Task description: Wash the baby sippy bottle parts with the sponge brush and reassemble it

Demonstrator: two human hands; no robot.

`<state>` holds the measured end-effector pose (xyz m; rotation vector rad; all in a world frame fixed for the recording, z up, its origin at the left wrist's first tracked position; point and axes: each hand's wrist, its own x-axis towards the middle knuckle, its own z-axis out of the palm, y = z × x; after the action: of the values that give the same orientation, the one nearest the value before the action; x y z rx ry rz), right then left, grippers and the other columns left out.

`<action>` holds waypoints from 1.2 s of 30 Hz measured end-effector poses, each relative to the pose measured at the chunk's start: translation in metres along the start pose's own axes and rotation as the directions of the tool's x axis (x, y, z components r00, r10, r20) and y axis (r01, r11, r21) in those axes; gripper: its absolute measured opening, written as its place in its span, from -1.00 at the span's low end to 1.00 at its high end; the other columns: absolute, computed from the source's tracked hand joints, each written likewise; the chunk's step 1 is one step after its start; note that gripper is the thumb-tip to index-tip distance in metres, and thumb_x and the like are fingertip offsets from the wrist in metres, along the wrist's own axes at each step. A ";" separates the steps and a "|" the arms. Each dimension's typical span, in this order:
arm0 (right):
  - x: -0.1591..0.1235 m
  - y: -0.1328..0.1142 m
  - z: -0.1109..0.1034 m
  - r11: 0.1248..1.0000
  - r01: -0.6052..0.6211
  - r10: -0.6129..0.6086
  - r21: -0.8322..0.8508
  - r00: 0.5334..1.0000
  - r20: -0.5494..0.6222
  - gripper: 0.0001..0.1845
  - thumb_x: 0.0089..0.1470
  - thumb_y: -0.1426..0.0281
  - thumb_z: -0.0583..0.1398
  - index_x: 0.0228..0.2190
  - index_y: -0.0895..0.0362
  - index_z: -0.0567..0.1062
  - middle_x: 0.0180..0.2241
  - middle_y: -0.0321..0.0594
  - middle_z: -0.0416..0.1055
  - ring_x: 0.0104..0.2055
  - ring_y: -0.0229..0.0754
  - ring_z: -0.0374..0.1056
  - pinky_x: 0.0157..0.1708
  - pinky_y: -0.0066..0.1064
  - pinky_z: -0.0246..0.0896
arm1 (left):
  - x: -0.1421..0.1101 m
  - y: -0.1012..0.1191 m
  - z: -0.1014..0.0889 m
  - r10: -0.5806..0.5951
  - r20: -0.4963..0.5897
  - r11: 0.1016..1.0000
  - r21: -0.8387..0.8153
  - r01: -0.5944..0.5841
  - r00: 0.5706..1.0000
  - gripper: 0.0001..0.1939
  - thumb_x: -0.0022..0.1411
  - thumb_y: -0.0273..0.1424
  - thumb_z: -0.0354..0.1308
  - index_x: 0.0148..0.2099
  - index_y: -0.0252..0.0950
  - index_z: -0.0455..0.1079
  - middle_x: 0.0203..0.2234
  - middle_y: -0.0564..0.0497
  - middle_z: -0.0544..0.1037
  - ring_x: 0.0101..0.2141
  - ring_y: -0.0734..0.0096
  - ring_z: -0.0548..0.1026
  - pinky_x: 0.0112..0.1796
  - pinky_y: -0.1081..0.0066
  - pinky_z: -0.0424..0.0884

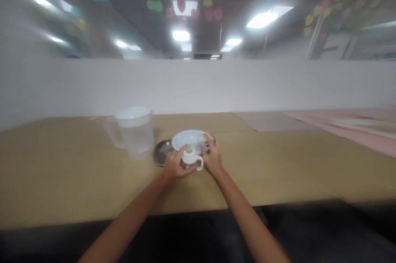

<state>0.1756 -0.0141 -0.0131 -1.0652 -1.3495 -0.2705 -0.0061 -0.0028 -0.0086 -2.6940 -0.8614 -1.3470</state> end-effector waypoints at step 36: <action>-0.011 0.002 -0.001 0.980 -0.111 0.066 0.167 0.965 0.256 -0.65 0.17 0.24 -0.03 -0.21 0.10 0.47 -0.33 -0.18 0.47 -0.25 -0.13 0.37 -0.17 -0.26 0.25 | 0.002 0.007 -0.001 -0.086 -0.031 0.996 -0.003 0.086 0.996 -0.23 -0.06 -0.06 0.25 0.14 -0.30 0.18 -0.17 -0.12 0.54 -0.21 0.18 0.54 -0.20 0.34 0.46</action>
<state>0.1743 -0.0184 -0.0233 -1.0281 -1.5140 0.0546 -0.0030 -0.0082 -0.0051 -2.6584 -0.9850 -1.4024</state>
